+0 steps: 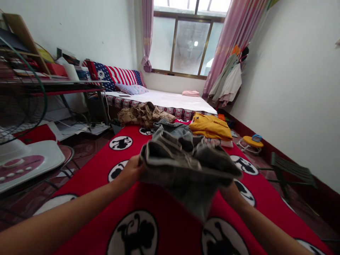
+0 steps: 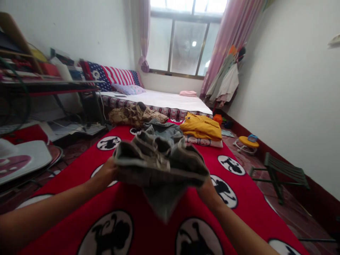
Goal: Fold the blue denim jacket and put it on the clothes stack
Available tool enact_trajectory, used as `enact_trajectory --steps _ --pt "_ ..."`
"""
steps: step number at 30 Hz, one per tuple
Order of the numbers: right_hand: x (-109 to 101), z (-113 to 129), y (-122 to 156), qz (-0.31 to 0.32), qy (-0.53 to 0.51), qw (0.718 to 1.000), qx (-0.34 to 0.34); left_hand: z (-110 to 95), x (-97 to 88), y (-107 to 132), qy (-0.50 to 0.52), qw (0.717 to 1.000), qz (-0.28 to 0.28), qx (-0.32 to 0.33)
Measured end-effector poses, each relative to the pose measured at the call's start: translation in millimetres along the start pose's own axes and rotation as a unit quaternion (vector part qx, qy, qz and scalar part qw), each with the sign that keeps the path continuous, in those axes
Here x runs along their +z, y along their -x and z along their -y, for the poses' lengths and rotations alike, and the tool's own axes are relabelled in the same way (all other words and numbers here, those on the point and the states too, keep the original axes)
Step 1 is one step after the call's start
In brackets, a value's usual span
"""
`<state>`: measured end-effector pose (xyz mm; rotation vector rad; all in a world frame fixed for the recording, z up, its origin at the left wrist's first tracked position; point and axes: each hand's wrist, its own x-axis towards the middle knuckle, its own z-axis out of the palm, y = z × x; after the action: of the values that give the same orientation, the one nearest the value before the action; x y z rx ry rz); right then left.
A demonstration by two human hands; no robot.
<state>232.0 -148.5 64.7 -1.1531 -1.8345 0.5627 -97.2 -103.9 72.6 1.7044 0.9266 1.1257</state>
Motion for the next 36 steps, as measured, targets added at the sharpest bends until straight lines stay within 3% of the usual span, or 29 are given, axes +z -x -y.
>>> enact_trajectory --steps 2,3,5,7,9,11,14,21,23,25,27,29,31,33,34,36 --pt "0 -2 -32 -0.064 -0.068 0.992 0.079 -6 1.1 -38 0.080 0.987 -0.110 -0.087" --pt "2 -5 -46 -0.086 -0.105 0.983 0.122 -7 1.1 -55 0.106 0.977 -0.138 -0.123" --pt "8 -15 -67 -0.107 -0.138 0.968 0.181 -7 1.3 -77 0.126 0.968 -0.140 -0.167" --pt "19 -27 -75 -0.108 -0.114 0.970 0.186 0 2.7 -82 0.113 0.972 -0.101 -0.181" --pt "31 -39 -74 -0.117 -0.092 0.973 0.174 10 5.8 -75 0.090 0.978 -0.083 -0.170" --pt "42 -45 -69 -0.120 -0.101 0.974 0.163 19 9.2 -64 0.053 0.984 -0.099 -0.141" --pt "48 -37 -56 -0.106 -0.100 0.980 0.135 21 10.1 -45 -0.019 0.993 -0.084 -0.076" --pt "29 40 13 -0.008 0.065 0.998 0.005 -26 -11.5 30 -0.150 0.985 0.079 0.027" --pt "24 58 29 -0.004 0.109 0.993 -0.055 -39 -14.8 49 -0.192 0.976 0.090 0.050" --pt "17 71 27 -0.029 0.114 0.988 -0.098 -56 -16.3 50 -0.222 0.971 0.051 0.067" --pt "7 79 3 -0.098 0.080 0.989 -0.082 -75 -18.9 26 -0.225 0.970 -0.033 0.087" --pt "-5 79 -42 -0.176 0.015 0.984 -0.030 -91 -24.2 -20 -0.212 0.961 -0.133 0.113" --pt "-13 68 -94 -0.199 -0.070 0.978 -0.006 -94 -30.2 -75 -0.223 0.943 -0.212 0.126" --pt "-11 46 -134 -0.169 -0.119 0.978 0.035 -76 -31.7 -119 -0.255 0.929 -0.248 0.101" --pt "-6 33 -146 -0.155 -0.098 0.979 0.086 -61 -29.5 -132 -0.267 0.929 -0.248 0.070" --pt "11 4 -153 -0.130 0.018 0.969 0.208 -21 -18.9 -139 -0.313 0.928 -0.198 -0.043"
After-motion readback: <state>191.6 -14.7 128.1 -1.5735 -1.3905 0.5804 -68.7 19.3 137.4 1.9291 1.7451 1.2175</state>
